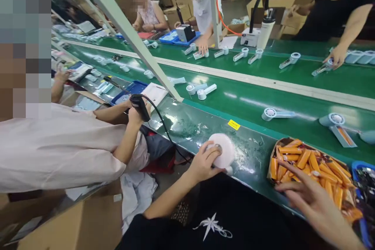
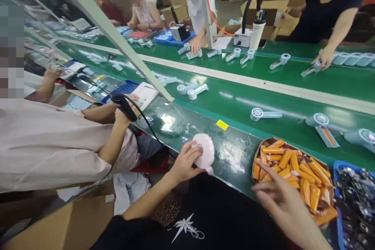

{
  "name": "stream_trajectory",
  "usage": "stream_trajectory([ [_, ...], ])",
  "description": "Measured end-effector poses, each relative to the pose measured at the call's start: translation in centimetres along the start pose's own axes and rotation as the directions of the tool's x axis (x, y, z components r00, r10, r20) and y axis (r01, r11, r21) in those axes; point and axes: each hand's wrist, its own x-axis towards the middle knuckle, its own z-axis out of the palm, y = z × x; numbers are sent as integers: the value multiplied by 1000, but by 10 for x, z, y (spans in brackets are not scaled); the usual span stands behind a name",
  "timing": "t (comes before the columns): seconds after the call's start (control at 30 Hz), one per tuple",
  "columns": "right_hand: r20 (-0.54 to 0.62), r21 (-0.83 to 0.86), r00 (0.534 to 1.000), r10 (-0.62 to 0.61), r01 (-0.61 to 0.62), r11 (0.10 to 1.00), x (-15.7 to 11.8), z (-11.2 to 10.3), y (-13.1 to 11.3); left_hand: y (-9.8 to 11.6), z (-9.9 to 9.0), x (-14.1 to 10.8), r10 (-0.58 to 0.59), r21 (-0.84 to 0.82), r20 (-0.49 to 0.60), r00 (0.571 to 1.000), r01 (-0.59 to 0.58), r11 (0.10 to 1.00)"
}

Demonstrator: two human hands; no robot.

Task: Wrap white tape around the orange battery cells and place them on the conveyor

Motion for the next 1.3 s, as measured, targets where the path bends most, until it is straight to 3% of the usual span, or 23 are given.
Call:
stream_trajectory([
  [0.07, 69, 142, 997, -25, 15, 990, 7, 37, -6, 12, -1, 26, 89, -20, -74, 993, -90, 996],
  [0.17, 239, 181, 955, -175, 133, 974, 30, 87, -11, 16, -7, 57, 182, -20, -165, 969, -188, 982],
  [0.23, 298, 60, 931, -212, 204, 977, 37, 106, -5, 7, -12, 66, 137, -18, -264, 955, -147, 989],
  [0.3, 319, -155, 935, -155, 213, 965, 33, 108, 6, -7, -13, 67, 27, -38, -341, 940, -43, 998],
  [0.33, 317, -233, 940, -124, 203, 951, 28, 103, 10, -13, -10, 66, -29, -50, -361, 932, 12, 999],
  [0.4, 286, -226, 951, -118, 187, 956, 13, 78, 16, -21, -2, 60, -91, -73, -368, 925, 69, 995],
  [0.5, 10, -182, 970, -242, 240, 954, -3, 23, 17, -15, 14, 52, -58, -96, -305, 951, 30, 995],
  [0.57, -179, -389, 935, -307, 220, 895, 5, -13, 19, -1, 26, 53, -9, -113, -254, 967, -20, 993],
  [0.6, -207, -514, 918, -337, 190, 836, 14, -27, 21, 7, 32, 57, 18, -121, -227, 974, -47, 992],
  [0.67, -138, -694, 929, -345, 158, 703, 41, -45, 27, 22, 44, 67, 96, -130, -174, 980, -120, 984],
  [0.77, 95, -793, 959, -267, 235, 563, 82, -52, 34, 37, 55, 87, 231, -132, -91, 969, -242, 961],
  [0.83, 171, -783, 955, -241, 280, 556, 97, -54, 33, 43, 57, 97, 285, -125, -54, 957, -289, 949],
  [0.9, 118, -703, 942, -313, 302, 644, 97, -59, 28, 45, 54, 101, 294, -126, -37, 955, -296, 947],
  [1.0, -131, -503, 873, -470, 350, 790, 79, -66, 15, 46, 46, 101, 277, -154, -30, 960, -278, 948],
  [1.07, -304, -421, 799, -520, 377, 825, 62, -65, 8, 47, 41, 98, 255, -168, 18, 967, -249, 954],
  [1.17, -467, -413, 668, -579, 414, 811, 42, -50, 4, 52, 32, 97, 231, -162, 114, 966, -211, 964],
  [1.3, -478, -452, 523, -705, 542, 708, 32, -6, 11, 58, 22, 97, 240, -146, 142, 960, -219, 965],
])
